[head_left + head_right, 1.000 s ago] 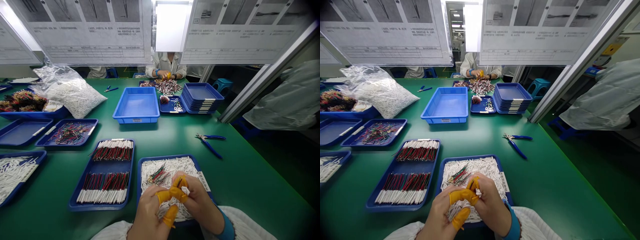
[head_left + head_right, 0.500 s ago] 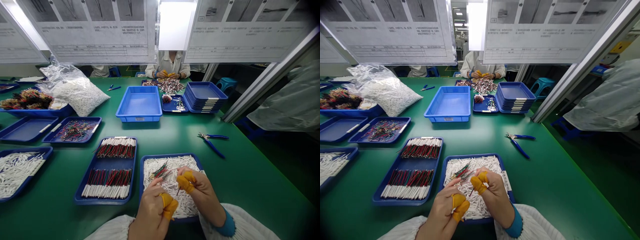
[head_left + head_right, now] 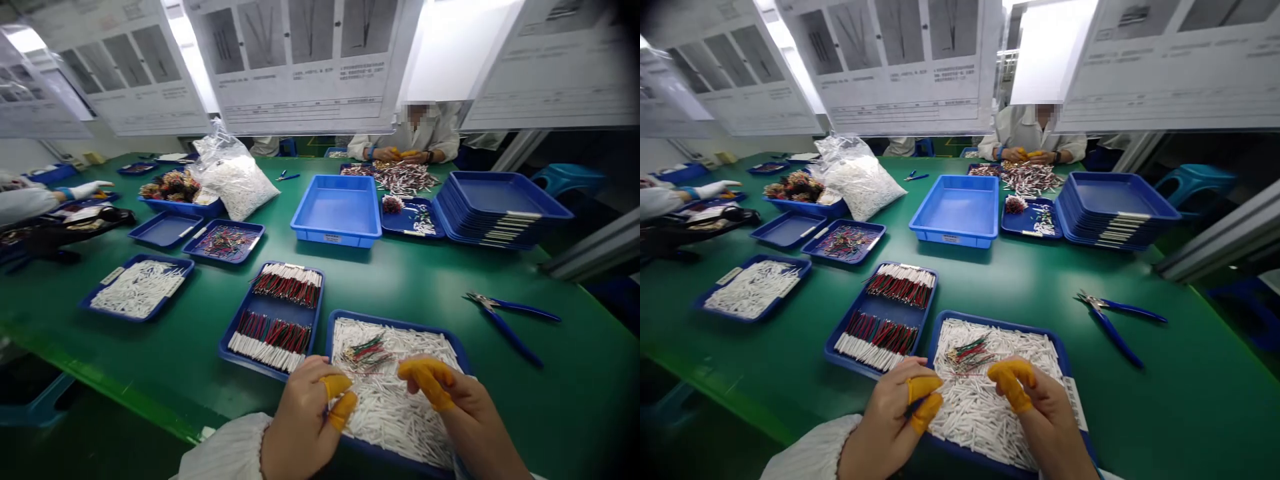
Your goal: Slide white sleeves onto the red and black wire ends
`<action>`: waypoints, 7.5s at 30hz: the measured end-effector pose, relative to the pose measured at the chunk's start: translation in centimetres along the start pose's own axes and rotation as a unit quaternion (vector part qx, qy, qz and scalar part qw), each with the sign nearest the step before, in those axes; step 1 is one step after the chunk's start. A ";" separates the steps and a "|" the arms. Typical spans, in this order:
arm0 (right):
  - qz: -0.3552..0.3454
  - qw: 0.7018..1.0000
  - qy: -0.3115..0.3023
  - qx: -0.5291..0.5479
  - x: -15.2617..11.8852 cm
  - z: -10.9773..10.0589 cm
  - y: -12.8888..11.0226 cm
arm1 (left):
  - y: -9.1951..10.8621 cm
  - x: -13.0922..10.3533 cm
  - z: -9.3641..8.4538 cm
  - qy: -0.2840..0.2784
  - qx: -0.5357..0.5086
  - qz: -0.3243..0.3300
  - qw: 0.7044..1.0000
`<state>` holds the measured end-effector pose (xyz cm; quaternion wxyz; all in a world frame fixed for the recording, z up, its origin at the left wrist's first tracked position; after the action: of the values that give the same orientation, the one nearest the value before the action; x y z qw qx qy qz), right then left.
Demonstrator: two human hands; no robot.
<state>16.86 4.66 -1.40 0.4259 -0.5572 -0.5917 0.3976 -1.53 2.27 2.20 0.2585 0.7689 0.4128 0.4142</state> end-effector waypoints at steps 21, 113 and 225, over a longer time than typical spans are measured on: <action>-0.020 0.997 -0.063 -0.050 0.3 1.5 0.9 | -6.3 -4.4 -7.3 0.088 0.285 -0.034 0.954; 0.018 0.989 -0.036 0.144 1.2 2.4 -1.1 | -3.9 1.1 4.6 -0.034 -0.340 -0.248 0.907; 0.109 0.963 0.040 0.241 1.8 -1.0 0.2 | -2.7 1.0 5.1 -0.090 -0.282 -0.222 0.929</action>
<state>17.79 6.47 -1.16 0.5255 -0.5143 -0.3964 0.5498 1.97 4.23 -2.05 0.5861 0.5871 0.4137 0.3749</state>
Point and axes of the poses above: each hand's wrist, its own x-axis towards the middle knuckle, its own z-axis out of the palm, y = z × x, the point moved 8 cm from there along x, towards the middle knuckle, and after that the axes turned 6 degrees about -x, right-handed, at the moved point
